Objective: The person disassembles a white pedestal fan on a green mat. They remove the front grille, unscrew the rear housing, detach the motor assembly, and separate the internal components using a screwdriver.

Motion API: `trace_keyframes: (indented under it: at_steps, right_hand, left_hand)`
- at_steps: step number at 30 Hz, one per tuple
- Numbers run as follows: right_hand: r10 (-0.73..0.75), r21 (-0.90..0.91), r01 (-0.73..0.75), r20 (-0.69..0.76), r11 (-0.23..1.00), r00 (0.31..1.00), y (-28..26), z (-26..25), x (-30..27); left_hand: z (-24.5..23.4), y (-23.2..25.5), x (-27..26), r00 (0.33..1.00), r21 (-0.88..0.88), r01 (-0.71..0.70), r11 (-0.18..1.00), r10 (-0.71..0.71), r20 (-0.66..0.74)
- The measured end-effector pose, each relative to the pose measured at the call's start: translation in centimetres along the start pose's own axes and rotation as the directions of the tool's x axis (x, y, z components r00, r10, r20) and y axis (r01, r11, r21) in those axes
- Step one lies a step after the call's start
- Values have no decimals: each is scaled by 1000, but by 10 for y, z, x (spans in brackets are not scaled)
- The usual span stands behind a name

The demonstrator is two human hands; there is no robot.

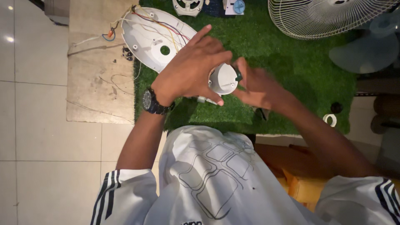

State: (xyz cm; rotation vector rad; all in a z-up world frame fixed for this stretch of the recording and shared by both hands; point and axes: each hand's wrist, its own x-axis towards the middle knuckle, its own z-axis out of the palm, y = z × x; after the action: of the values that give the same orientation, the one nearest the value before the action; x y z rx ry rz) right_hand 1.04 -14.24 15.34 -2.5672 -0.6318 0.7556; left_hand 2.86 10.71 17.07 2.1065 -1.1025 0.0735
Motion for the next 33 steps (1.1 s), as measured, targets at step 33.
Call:
trace_keyframes:
  at_steps: [33]
  right_hand:
    - [-81,-95,83,21,992,996,1,-13,14]
  left_hand:
    - [-7,1,-5,999,-34,31,999,-30,28]
